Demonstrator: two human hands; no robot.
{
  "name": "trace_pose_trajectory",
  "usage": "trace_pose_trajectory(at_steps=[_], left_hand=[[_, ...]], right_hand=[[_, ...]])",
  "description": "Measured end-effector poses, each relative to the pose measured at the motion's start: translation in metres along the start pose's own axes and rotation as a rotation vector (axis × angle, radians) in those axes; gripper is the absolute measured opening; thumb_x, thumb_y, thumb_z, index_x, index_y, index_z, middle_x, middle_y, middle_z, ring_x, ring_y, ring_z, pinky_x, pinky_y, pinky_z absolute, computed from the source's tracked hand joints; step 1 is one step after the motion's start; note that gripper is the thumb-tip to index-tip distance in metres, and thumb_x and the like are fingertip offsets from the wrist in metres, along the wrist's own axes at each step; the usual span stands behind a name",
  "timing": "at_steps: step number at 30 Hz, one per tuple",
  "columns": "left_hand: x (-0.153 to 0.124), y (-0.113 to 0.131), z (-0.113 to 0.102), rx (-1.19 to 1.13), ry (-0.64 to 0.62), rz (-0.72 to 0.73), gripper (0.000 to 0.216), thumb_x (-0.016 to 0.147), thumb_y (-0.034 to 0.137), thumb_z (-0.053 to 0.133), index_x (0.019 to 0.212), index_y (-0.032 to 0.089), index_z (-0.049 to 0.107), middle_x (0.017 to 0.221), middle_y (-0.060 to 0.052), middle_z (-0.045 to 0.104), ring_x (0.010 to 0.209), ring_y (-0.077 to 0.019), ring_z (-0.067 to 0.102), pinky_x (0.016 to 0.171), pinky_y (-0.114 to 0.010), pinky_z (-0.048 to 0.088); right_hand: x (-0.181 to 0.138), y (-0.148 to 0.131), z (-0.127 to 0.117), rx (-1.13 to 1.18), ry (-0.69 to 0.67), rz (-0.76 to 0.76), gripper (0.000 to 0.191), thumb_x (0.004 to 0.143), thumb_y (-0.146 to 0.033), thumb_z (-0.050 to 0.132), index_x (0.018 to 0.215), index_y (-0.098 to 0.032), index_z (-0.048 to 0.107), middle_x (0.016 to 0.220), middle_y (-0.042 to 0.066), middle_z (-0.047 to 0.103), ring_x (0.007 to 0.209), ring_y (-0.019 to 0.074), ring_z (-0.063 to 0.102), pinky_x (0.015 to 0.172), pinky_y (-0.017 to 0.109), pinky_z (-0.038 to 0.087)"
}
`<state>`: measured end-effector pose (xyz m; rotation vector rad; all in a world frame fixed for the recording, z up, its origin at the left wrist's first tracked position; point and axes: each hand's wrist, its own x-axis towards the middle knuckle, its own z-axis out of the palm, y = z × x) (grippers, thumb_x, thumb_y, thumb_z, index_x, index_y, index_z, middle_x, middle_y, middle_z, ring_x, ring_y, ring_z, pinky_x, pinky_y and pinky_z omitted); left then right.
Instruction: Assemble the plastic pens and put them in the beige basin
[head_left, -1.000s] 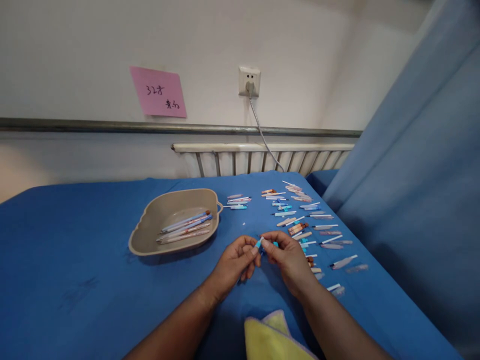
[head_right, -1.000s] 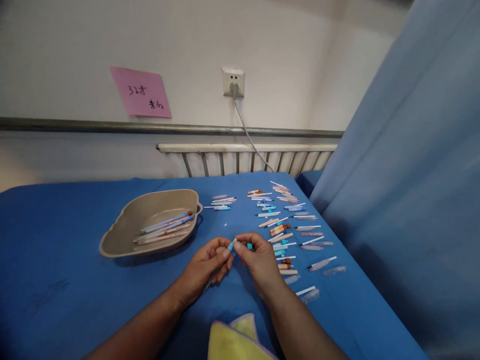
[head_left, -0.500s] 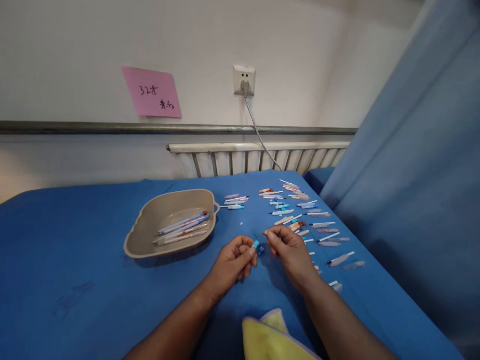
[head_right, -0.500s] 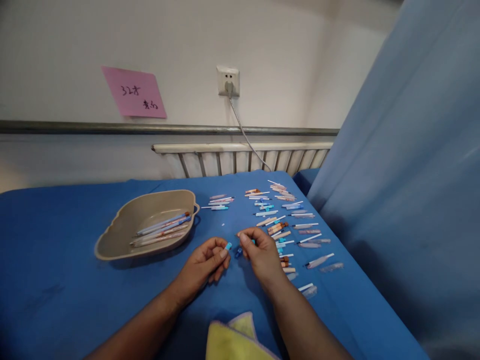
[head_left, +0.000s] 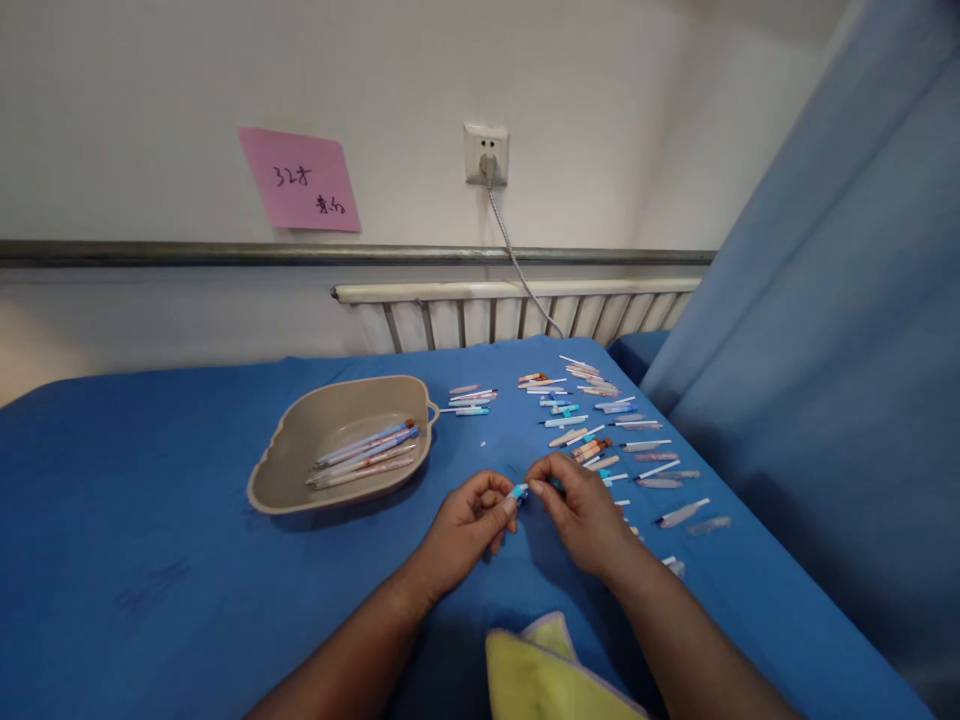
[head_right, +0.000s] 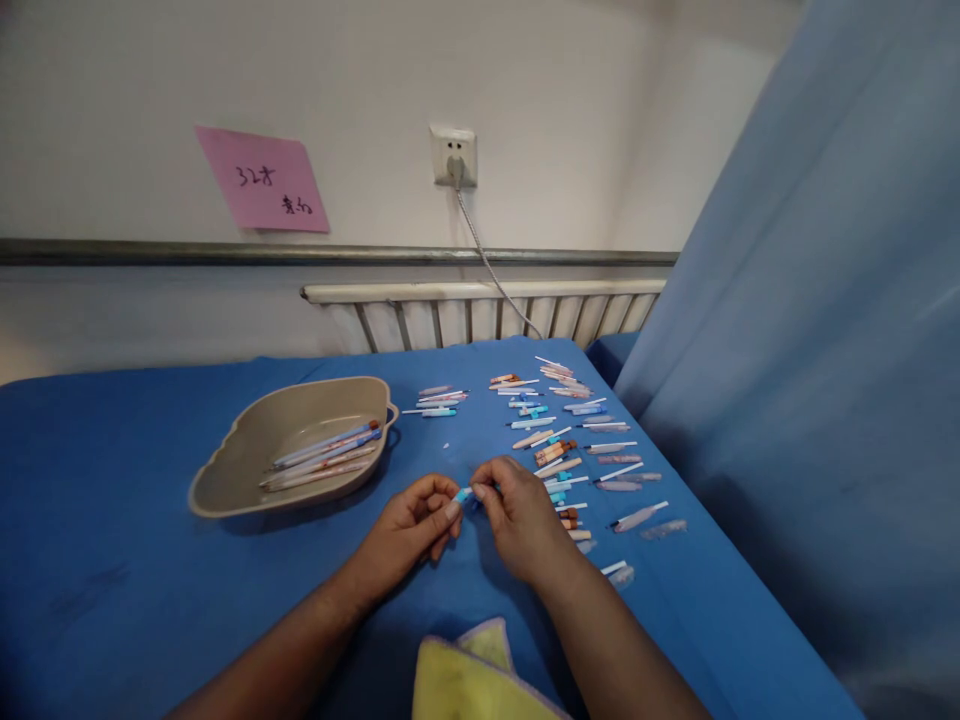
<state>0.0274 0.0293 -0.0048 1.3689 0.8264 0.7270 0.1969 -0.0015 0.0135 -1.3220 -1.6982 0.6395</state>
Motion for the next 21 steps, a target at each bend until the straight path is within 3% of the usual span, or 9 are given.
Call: trace_pose_trajectory(at_steps=[8,16,21], left_hand=[[-0.002,-0.002,0.002,0.065,-0.051,-0.021,0.025,0.08,0.039,0.059,0.089,0.016,0.051,0.062,0.004,0.056,0.042,-0.0045,0.044,0.041,-0.016,0.036],[-0.001,0.0,-0.001,0.001,-0.029,0.003,0.025,0.08,0.038,0.06,0.088,0.016,0.052,0.061,0.004,0.057,0.04,-0.0048,0.045,0.04,-0.017,0.035],[-0.001,-0.001,0.0,-0.029,-0.034,-0.018,0.025,0.079,0.039,0.06,0.087,0.016,0.054,0.061,0.004,0.059,0.038,-0.0043,0.045,0.038,-0.016,0.033]], right_hand=[[-0.004,-0.005,-0.008,-0.177,-0.151,-0.117,0.017,0.087,-0.011,0.043,0.086,-0.02,0.057,0.083,0.004,0.058,0.079,0.0167,0.055,0.069,0.028,0.04],[-0.001,-0.001,0.004,0.142,-0.018,0.148,0.01,0.084,-0.022,0.05,0.076,-0.02,0.055,0.062,-0.004,0.056,0.059,0.0125,0.053,0.06,0.024,0.04],[-0.001,0.0,0.003,0.077,-0.002,0.1,0.012,0.083,-0.023,0.052,0.074,-0.02,0.058,0.063,-0.003,0.058,0.06,0.0124,0.054,0.059,0.023,0.039]])
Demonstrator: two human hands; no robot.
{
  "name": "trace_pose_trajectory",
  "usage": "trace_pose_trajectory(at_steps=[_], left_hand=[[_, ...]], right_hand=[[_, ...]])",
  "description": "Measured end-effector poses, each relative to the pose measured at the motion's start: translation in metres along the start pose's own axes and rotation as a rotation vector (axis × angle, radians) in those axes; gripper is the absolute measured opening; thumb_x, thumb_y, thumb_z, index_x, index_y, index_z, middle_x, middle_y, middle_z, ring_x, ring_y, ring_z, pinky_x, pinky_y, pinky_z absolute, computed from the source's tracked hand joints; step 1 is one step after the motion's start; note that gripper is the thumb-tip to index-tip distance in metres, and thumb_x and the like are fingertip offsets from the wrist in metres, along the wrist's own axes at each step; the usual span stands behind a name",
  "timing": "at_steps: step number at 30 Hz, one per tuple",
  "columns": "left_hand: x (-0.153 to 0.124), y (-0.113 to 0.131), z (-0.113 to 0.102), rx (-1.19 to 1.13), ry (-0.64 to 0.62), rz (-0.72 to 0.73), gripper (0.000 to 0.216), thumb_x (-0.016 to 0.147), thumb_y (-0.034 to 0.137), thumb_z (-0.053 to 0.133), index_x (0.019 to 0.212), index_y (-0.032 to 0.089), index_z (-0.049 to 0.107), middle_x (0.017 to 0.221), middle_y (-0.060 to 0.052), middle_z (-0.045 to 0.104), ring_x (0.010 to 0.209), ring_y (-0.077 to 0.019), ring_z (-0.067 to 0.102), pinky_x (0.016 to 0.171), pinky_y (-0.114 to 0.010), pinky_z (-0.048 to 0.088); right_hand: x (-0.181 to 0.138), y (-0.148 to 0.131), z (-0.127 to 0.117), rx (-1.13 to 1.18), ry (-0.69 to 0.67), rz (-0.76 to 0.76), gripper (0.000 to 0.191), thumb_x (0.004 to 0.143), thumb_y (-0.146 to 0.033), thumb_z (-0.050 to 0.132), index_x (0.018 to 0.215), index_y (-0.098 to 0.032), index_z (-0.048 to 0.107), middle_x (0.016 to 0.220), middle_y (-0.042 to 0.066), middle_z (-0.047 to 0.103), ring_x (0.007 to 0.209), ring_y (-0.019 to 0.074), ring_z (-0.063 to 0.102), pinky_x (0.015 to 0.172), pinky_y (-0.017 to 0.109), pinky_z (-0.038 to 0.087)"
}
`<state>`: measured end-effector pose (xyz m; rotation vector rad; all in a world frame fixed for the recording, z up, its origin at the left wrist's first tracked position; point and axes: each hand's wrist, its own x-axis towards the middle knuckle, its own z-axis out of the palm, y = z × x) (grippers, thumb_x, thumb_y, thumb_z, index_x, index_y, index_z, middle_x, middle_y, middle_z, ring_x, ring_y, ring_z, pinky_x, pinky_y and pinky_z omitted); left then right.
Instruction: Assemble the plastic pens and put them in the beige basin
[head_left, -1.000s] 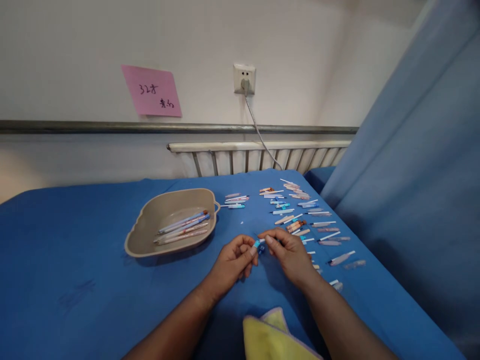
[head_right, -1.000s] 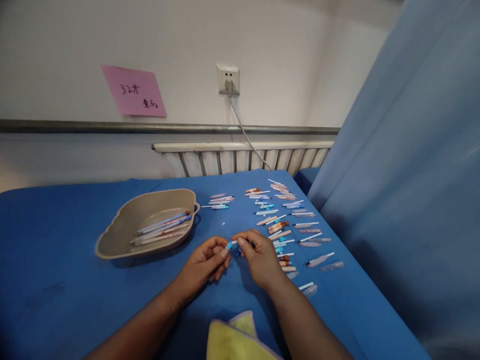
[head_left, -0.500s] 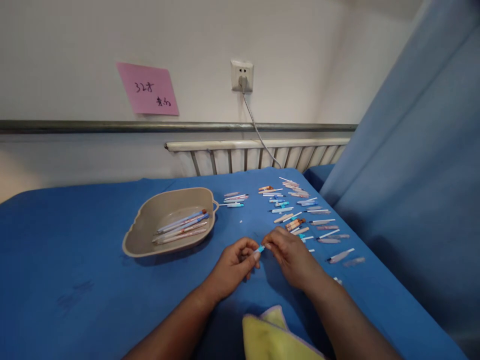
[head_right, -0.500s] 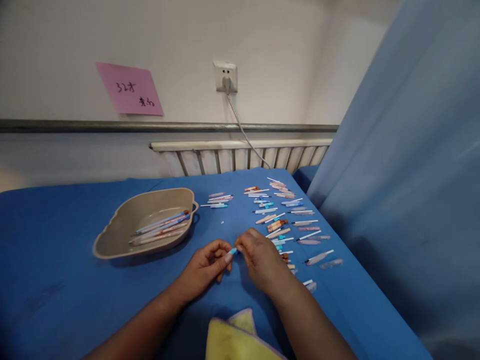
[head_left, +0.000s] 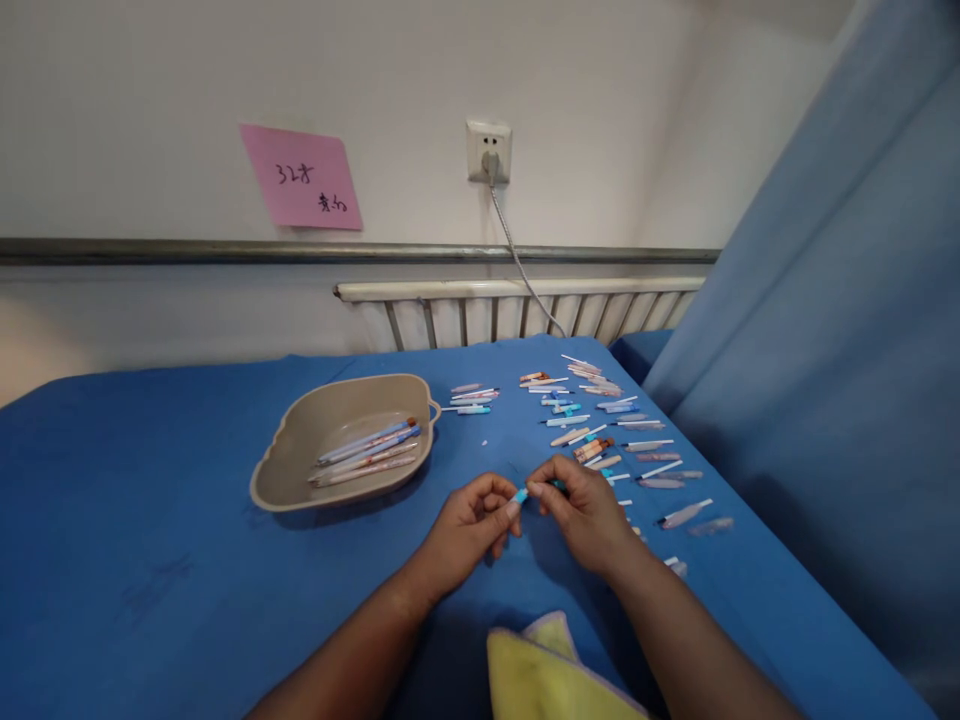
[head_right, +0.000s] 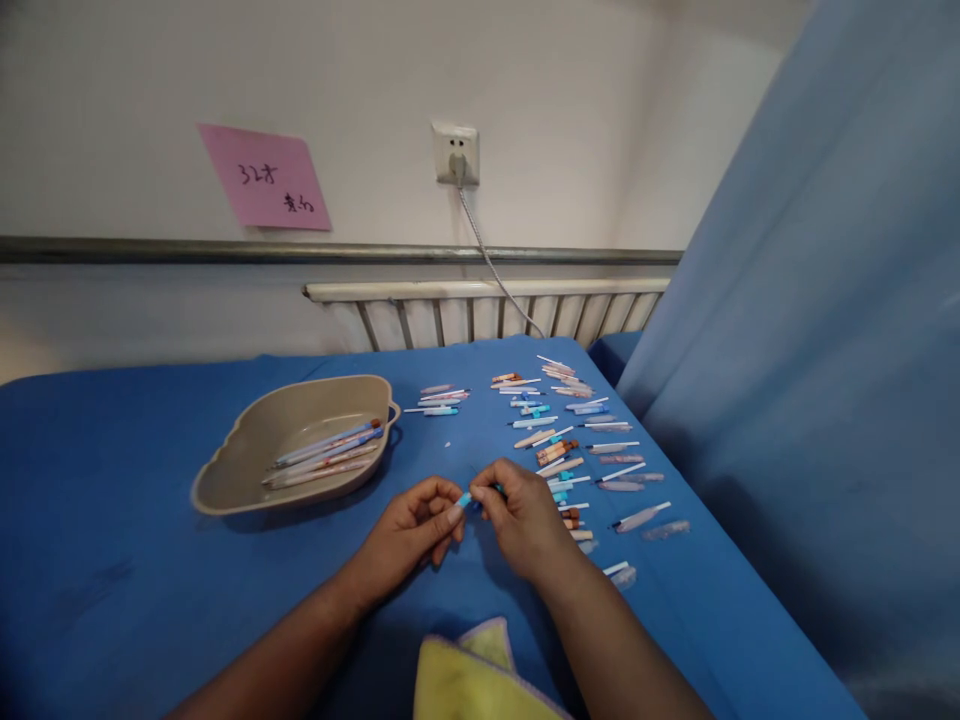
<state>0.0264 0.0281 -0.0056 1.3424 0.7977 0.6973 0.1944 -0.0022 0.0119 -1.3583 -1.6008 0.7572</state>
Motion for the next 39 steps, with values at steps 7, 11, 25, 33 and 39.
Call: trace_pose_trajectory(at_steps=[7,11,25,33,39], left_hand=[[0.0,-0.001,0.0,-0.009,-0.01,-0.017,0.025,0.08,0.038,0.06,0.088,0.016,0.053,0.062,0.003,0.06,0.037,-0.0036,0.045,0.036,-0.015,0.031],[0.0,0.0,0.0,-0.003,-0.025,-0.01,0.025,0.08,0.038,0.059,0.09,0.015,0.054,0.063,0.002,0.06,0.038,-0.0041,0.046,0.036,-0.015,0.031],[0.0,0.0,-0.003,-0.058,-0.05,-0.027,0.026,0.078,0.038,0.062,0.09,0.015,0.055,0.064,0.001,0.062,0.037,-0.0039,0.047,0.035,-0.014,0.028],[-0.001,0.006,-0.002,-0.087,-0.025,-0.028,0.028,0.077,0.038,0.063,0.09,0.016,0.054,0.063,0.002,0.062,0.037,-0.0045,0.047,0.034,-0.014,0.03],[0.0,0.005,-0.001,-0.114,0.004,-0.023,0.027,0.079,0.038,0.062,0.09,0.016,0.053,0.063,0.002,0.061,0.036,-0.004,0.046,0.033,-0.013,0.029]], right_hand=[[-0.002,-0.003,-0.003,-0.11,-0.003,-0.082,0.011,0.085,-0.019,0.049,0.077,-0.02,0.056,0.067,-0.001,0.059,0.064,0.0132,0.054,0.06,0.024,0.038],[-0.003,-0.004,-0.004,-0.148,-0.025,-0.127,0.01,0.085,-0.017,0.047,0.079,-0.02,0.054,0.069,-0.001,0.059,0.065,0.0133,0.054,0.061,0.024,0.038],[-0.003,-0.007,-0.007,-0.012,-0.075,0.007,0.011,0.083,-0.023,0.052,0.075,-0.019,0.06,0.06,-0.003,0.057,0.058,0.012,0.054,0.057,0.023,0.039],[0.002,0.001,0.003,0.657,0.091,0.332,0.025,0.08,-0.04,0.056,0.09,-0.018,0.062,0.068,-0.001,0.058,0.047,0.0084,0.046,0.042,0.021,0.035],[0.005,0.005,-0.002,1.125,0.079,0.57,0.017,0.066,-0.015,0.068,0.083,-0.016,0.065,0.088,0.007,0.066,0.081,0.0167,0.065,0.07,0.026,0.05]])
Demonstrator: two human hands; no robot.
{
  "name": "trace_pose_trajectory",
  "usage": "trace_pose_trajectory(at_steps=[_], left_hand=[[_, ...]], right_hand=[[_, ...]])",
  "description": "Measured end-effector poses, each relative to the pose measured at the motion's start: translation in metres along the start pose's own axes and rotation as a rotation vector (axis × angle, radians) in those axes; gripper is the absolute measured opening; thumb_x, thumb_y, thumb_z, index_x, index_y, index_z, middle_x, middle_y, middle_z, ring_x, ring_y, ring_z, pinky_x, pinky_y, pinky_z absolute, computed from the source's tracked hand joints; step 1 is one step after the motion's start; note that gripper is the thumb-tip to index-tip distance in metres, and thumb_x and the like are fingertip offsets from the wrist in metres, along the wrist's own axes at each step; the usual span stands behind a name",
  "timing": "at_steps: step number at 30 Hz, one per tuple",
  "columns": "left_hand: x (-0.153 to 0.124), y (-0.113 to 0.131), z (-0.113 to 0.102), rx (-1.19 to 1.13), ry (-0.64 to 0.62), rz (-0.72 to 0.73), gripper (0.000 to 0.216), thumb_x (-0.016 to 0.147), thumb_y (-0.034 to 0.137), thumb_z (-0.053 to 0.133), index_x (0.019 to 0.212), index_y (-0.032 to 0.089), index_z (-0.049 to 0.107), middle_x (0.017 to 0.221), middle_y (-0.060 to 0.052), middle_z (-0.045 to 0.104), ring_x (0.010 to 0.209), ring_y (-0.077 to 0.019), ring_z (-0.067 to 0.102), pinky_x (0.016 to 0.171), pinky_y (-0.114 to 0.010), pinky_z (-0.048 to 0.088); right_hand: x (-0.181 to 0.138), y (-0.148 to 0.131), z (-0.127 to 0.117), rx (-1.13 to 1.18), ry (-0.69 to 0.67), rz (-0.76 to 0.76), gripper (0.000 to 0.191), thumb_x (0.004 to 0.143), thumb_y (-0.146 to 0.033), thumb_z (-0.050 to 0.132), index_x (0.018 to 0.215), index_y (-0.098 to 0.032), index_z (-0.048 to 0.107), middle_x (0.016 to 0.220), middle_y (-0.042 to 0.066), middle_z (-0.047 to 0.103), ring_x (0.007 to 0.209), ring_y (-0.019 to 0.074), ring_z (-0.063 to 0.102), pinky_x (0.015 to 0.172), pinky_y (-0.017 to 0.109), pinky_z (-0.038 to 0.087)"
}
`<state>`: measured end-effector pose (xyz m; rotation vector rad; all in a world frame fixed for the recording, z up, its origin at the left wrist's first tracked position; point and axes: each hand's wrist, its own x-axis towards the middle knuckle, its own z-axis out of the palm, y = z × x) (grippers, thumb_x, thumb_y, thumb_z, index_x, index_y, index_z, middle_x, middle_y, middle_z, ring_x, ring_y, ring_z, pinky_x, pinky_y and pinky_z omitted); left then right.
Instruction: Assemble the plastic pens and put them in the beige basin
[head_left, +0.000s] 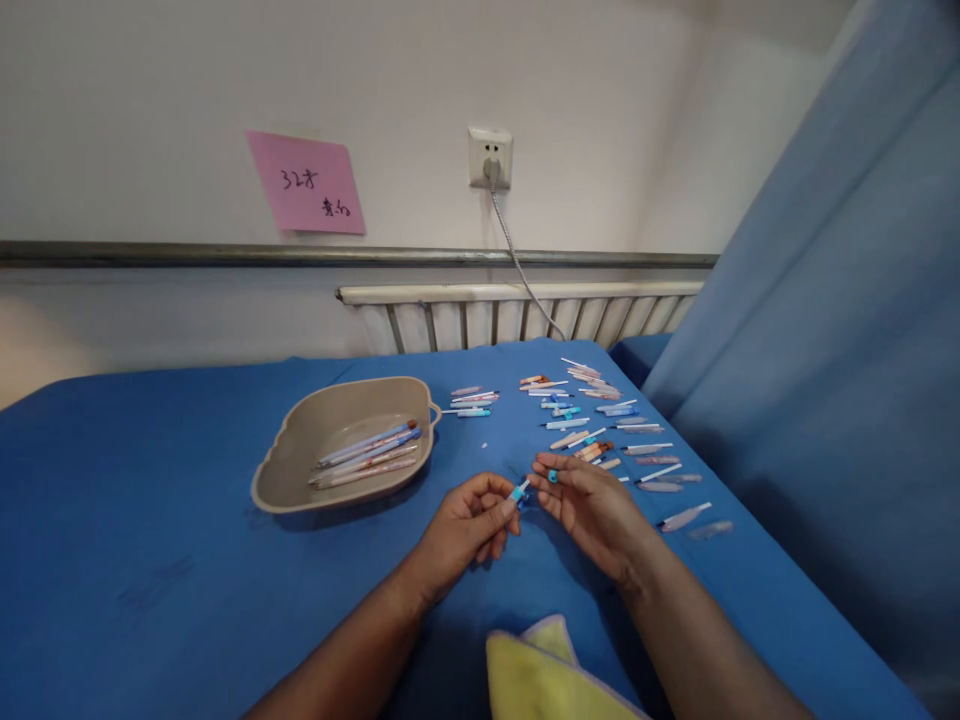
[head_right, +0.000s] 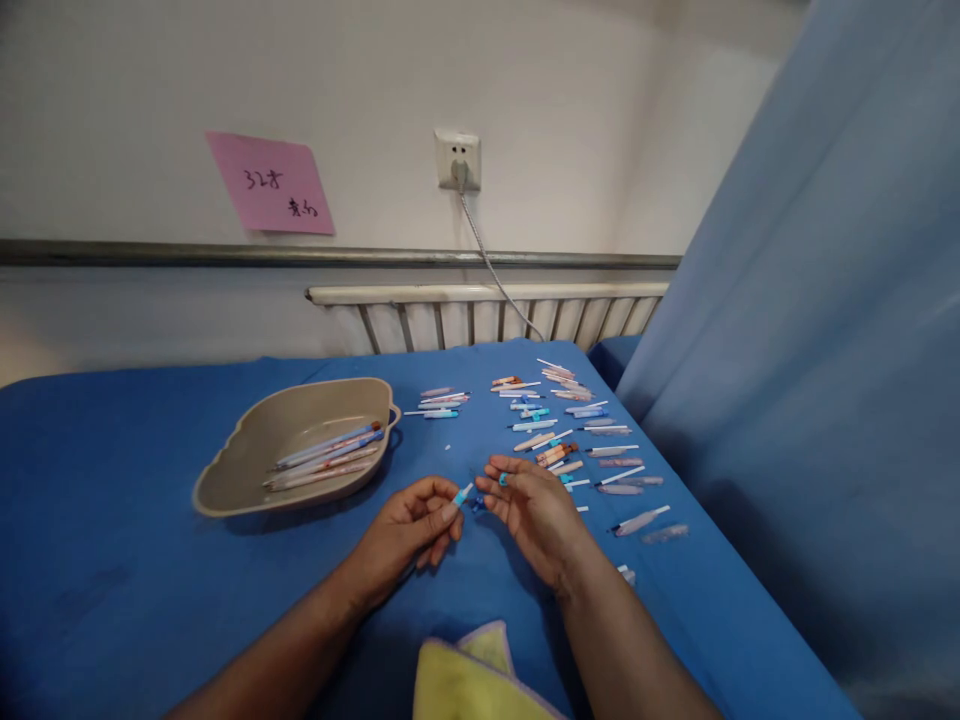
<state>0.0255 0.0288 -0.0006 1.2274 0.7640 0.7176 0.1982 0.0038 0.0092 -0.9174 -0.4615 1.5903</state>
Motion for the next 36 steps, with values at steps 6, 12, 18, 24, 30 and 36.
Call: trace_pose_trajectory(at_steps=[6,12,18,24,30,36], left_hand=[[0.0004,0.0008,0.0019,0.007,-0.006,-0.017,0.03,0.077,0.041,0.062,0.09,0.015,0.052,0.063,0.002,0.061,0.036,-0.0038,0.046,0.033,-0.013,0.029],[0.0008,0.001,0.0032,0.022,0.02,-0.026,0.031,0.076,0.041,0.063,0.09,0.015,0.052,0.063,0.002,0.062,0.035,-0.0043,0.047,0.032,-0.013,0.028],[0.001,0.0008,0.0032,0.017,0.021,-0.037,0.032,0.075,0.041,0.064,0.089,0.015,0.053,0.061,0.002,0.062,0.034,-0.0042,0.046,0.031,-0.014,0.028],[0.0013,0.0008,0.0032,0.022,0.004,-0.04,0.033,0.075,0.043,0.064,0.089,0.015,0.054,0.061,0.002,0.062,0.035,-0.0043,0.047,0.032,-0.014,0.029],[0.0011,0.0009,0.0034,0.019,0.009,-0.052,0.032,0.076,0.042,0.063,0.09,0.015,0.053,0.062,0.003,0.061,0.035,-0.0042,0.047,0.031,-0.013,0.029],[0.0012,-0.0001,0.0036,0.003,-0.005,-0.044,0.032,0.075,0.041,0.064,0.09,0.016,0.052,0.062,0.002,0.061,0.035,-0.0044,0.047,0.031,-0.013,0.03]], right_hand=[[-0.001,0.004,0.0022,-0.095,-0.089,-0.091,0.026,0.066,-0.024,0.074,0.09,-0.015,0.066,0.088,0.006,0.067,0.081,0.0165,0.065,0.075,0.029,0.05],[0.0018,0.0037,0.0008,-0.329,-0.039,-0.274,0.03,0.066,-0.035,0.074,0.088,-0.018,0.061,0.085,0.004,0.068,0.066,0.0133,0.063,0.056,0.023,0.047],[0.0027,0.0011,-0.0023,-0.403,-0.065,-0.283,0.026,0.068,-0.038,0.072,0.082,-0.017,0.064,0.078,0.003,0.067,0.063,0.0118,0.059,0.057,0.023,0.046],[0.0021,0.0049,-0.0023,-0.432,-0.071,-0.31,0.025,0.07,-0.038,0.07,0.083,-0.017,0.066,0.082,0.004,0.067,0.064,0.0125,0.059,0.058,0.025,0.045],[0.0018,0.0056,-0.0006,-0.413,-0.058,-0.343,0.024,0.071,-0.037,0.069,0.085,-0.018,0.065,0.088,0.004,0.067,0.065,0.0116,0.059,0.059,0.024,0.045],[0.0014,0.0045,0.0004,-0.454,-0.036,-0.368,0.025,0.07,-0.039,0.07,0.084,-0.018,0.066,0.086,0.004,0.068,0.063,0.0122,0.058,0.058,0.024,0.044]])
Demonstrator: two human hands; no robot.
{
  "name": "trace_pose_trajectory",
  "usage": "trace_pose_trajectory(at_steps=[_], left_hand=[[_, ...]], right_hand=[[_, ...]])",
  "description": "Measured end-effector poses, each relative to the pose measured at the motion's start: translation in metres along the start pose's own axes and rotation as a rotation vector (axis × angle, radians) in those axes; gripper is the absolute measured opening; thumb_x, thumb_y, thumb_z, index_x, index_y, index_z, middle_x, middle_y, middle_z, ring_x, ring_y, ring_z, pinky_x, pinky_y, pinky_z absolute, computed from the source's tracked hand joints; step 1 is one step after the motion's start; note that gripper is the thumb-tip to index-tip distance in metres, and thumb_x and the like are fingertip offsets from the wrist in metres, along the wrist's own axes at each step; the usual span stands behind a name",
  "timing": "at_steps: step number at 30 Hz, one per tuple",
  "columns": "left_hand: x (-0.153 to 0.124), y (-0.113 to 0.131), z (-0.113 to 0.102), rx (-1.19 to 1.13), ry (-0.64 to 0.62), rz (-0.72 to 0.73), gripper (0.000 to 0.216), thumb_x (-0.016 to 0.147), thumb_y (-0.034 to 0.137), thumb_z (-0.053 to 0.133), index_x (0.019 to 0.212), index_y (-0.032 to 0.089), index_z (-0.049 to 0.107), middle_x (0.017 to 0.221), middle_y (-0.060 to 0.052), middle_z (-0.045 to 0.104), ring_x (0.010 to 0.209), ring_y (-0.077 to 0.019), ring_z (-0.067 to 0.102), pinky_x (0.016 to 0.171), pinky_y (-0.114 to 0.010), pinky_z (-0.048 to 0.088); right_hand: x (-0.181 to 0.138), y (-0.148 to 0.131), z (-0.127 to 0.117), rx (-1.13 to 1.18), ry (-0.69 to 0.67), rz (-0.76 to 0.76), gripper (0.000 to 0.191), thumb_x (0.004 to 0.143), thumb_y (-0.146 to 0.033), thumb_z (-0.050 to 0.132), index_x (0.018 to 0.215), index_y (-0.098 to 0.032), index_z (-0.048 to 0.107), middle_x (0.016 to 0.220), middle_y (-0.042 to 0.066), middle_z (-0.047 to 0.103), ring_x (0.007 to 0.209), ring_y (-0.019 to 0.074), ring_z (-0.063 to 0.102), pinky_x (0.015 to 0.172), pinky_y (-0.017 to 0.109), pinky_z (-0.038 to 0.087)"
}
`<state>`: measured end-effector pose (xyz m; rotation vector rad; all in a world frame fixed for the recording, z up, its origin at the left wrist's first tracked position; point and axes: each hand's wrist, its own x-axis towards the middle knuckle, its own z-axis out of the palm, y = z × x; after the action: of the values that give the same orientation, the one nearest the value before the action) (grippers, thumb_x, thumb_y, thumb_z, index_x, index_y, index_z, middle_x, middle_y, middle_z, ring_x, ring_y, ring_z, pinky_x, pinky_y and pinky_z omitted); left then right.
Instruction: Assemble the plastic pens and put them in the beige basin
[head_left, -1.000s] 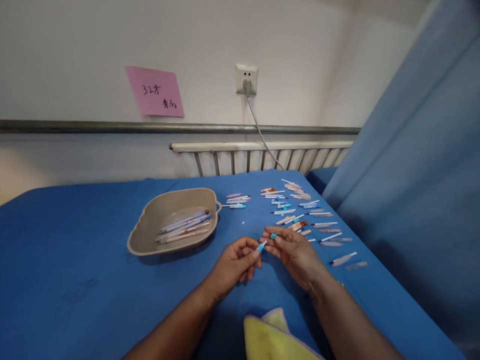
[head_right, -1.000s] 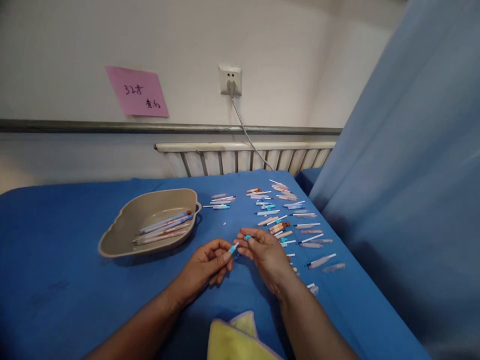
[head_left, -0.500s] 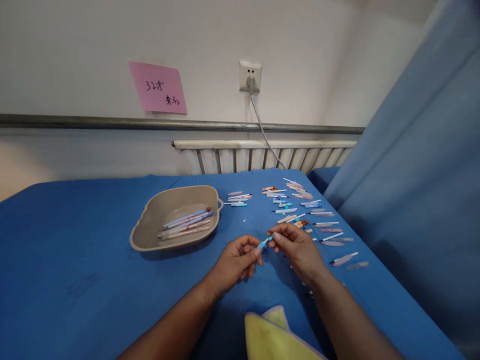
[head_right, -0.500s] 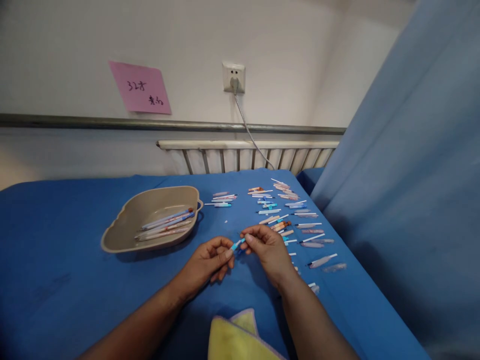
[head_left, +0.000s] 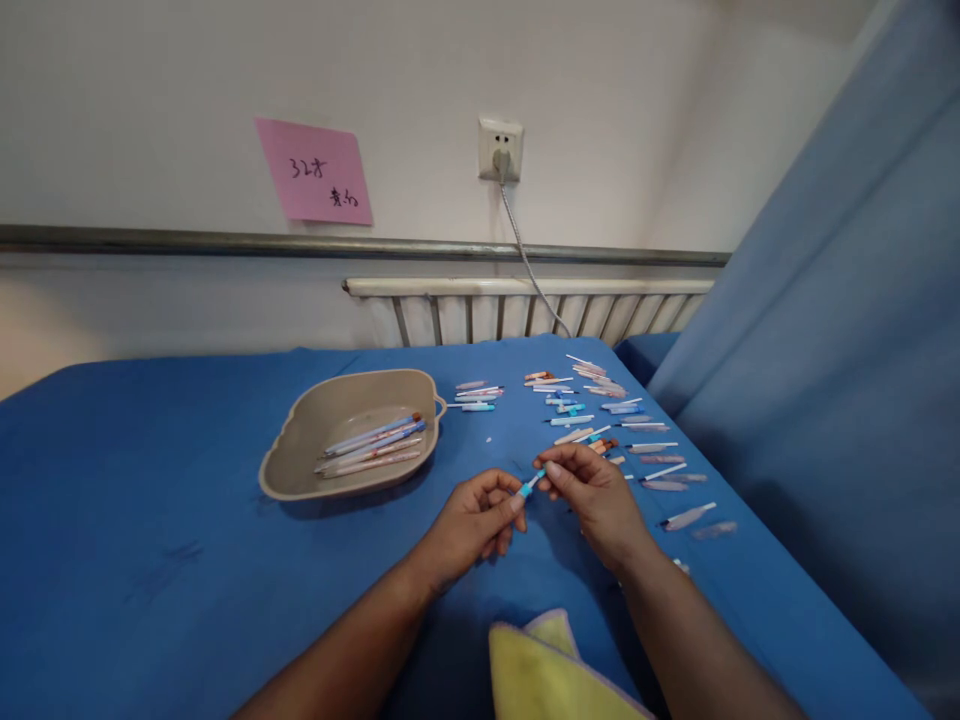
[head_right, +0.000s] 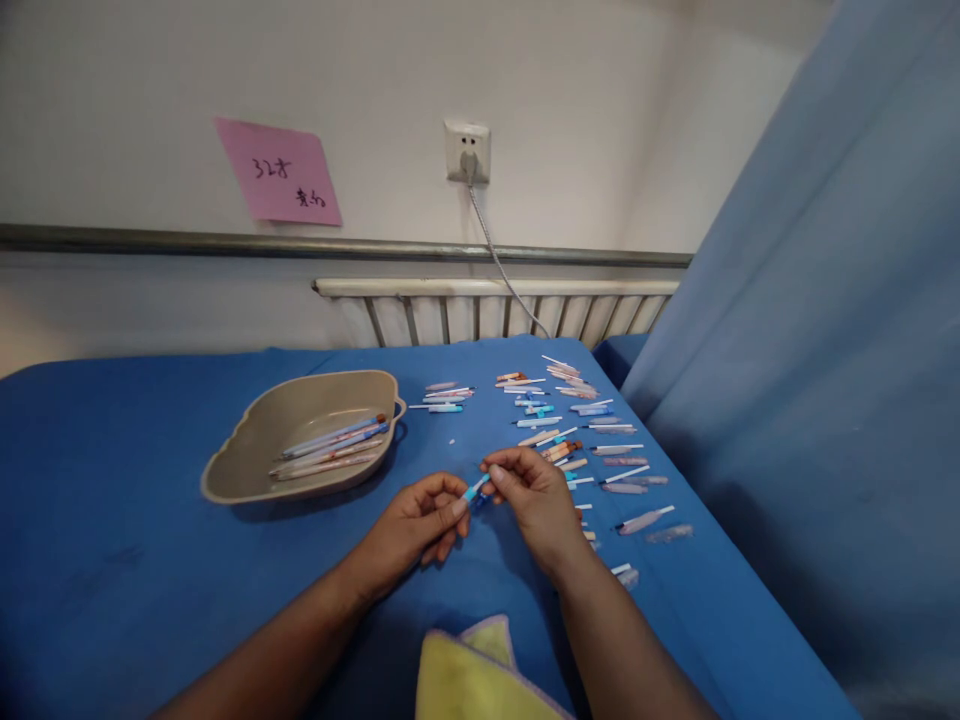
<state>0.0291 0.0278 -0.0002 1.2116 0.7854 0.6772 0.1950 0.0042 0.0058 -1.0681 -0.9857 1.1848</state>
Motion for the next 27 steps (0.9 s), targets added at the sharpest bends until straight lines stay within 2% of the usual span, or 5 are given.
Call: trace_pose_trajectory(at_steps=[5,11,17,22,27], left_hand=[[0.0,-0.0003,-0.0002,0.004,0.0,0.001,0.031,0.075,0.041,0.064,0.089,0.016,0.053,0.062,0.002,0.062,0.034,-0.0043,0.046,0.031,-0.014,0.029],[0.0001,-0.0005,-0.0007,0.033,-0.015,0.008,0.03,0.077,0.042,0.063,0.089,0.016,0.053,0.062,0.002,0.061,0.035,-0.0038,0.046,0.032,-0.013,0.029],[-0.0018,-0.0005,-0.0015,-0.032,-0.059,-0.032,0.027,0.079,0.041,0.06,0.088,0.016,0.051,0.065,0.002,0.062,0.036,-0.0038,0.046,0.031,-0.013,0.028],[-0.0025,-0.0006,-0.004,-0.084,-0.103,-0.082,0.03,0.079,0.043,0.061,0.088,0.017,0.05,0.066,0.001,0.062,0.035,-0.0034,0.045,0.031,-0.013,0.027],[-0.0013,-0.0031,-0.0032,0.015,-0.053,-0.029,0.03,0.076,0.04,0.064,0.089,0.016,0.051,0.063,0.002,0.063,0.034,-0.0039,0.046,0.032,-0.014,0.029]], right_hand=[[0.0002,0.0,0.0002,-0.036,-0.02,-0.002,0.024,0.069,-0.039,0.071,0.082,-0.019,0.067,0.08,0.004,0.068,0.062,0.0127,0.058,0.057,0.025,0.044],[-0.0012,-0.0008,0.0019,-0.034,-0.044,-0.016,0.022,0.068,-0.033,0.072,0.084,-0.02,0.066,0.083,0.003,0.07,0.066,0.0133,0.059,0.066,0.028,0.047],[-0.0006,-0.0005,-0.0008,-0.157,-0.062,-0.047,0.016,0.07,-0.031,0.069,0.08,-0.019,0.068,0.074,0.002,0.069,0.065,0.0138,0.059,0.064,0.027,0.046],[-0.0003,-0.001,-0.0032,-0.223,-0.092,-0.069,0.018,0.071,-0.034,0.068,0.08,-0.018,0.067,0.067,0.0,0.065,0.064,0.014,0.058,0.062,0.027,0.045],[0.0006,0.004,-0.0064,-0.401,-0.082,-0.078,0.021,0.071,-0.038,0.067,0.073,-0.018,0.062,0.06,-0.003,0.058,0.056,0.0114,0.05,0.054,0.023,0.039]])
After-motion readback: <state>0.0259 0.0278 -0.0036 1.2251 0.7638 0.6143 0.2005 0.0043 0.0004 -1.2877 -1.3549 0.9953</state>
